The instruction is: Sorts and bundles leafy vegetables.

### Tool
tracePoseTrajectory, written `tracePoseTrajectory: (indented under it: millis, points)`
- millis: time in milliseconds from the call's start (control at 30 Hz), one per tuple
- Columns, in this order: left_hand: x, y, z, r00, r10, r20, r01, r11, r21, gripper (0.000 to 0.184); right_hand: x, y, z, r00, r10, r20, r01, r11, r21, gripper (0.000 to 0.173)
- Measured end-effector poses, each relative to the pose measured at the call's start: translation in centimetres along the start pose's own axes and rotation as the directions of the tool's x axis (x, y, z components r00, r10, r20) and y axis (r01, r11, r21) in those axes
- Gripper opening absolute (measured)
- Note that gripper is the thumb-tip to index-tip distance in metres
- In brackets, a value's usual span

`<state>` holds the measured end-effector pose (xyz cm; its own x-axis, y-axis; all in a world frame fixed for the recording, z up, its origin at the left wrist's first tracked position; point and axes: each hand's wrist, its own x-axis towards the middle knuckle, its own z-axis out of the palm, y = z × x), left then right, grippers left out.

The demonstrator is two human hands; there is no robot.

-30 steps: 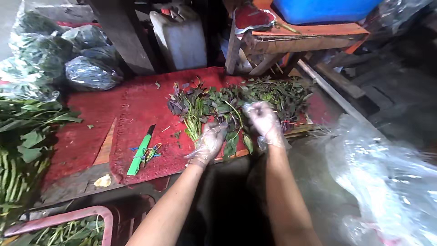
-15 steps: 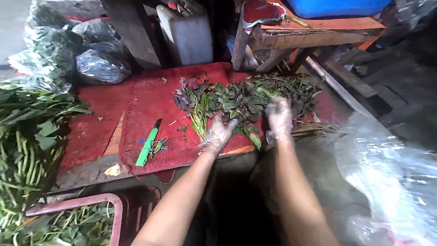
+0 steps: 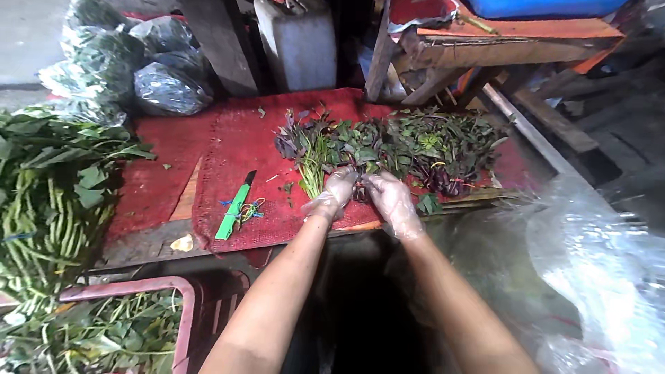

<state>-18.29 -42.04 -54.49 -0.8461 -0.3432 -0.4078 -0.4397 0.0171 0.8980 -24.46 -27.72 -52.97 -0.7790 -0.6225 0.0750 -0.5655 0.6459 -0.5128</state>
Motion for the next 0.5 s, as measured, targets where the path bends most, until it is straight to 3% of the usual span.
tracePoseTrajectory:
  millis: [100, 233, 367, 500]
  points:
    - [2.0, -1.2, 0.4, 0.998, 0.050, -0.035, -0.051, 0.999, -0.004, 0.035, 0.4, -1.5, -0.7, 0.990, 0.041, 0.138, -0.019, 0.988, -0.156, 0.025]
    - [2.2, -1.0, 0.4, 0.995, 0.090, -0.032, -0.088, 0.994, 0.072, 0.035, 1.6, -4.1, -2.1, 0.914, 0.186, 0.360, -0.038, 0.924, -0.380, 0.020]
    - [2.3, -1.2, 0.1, 0.996, 0.087, -0.019, -0.086, 0.996, 0.038, 0.033, 2.2, -5.0, -2.1, 0.891, 0.201, 0.408, 0.015, 0.883, -0.469, 0.023]
    - [2.1, -1.4, -0.2, 0.996, 0.086, -0.006, -0.086, 0.996, 0.004, 0.033, 2.3, -4.9, -2.0, 0.888, 0.099, 0.450, 0.158, 0.852, -0.499, 0.024]
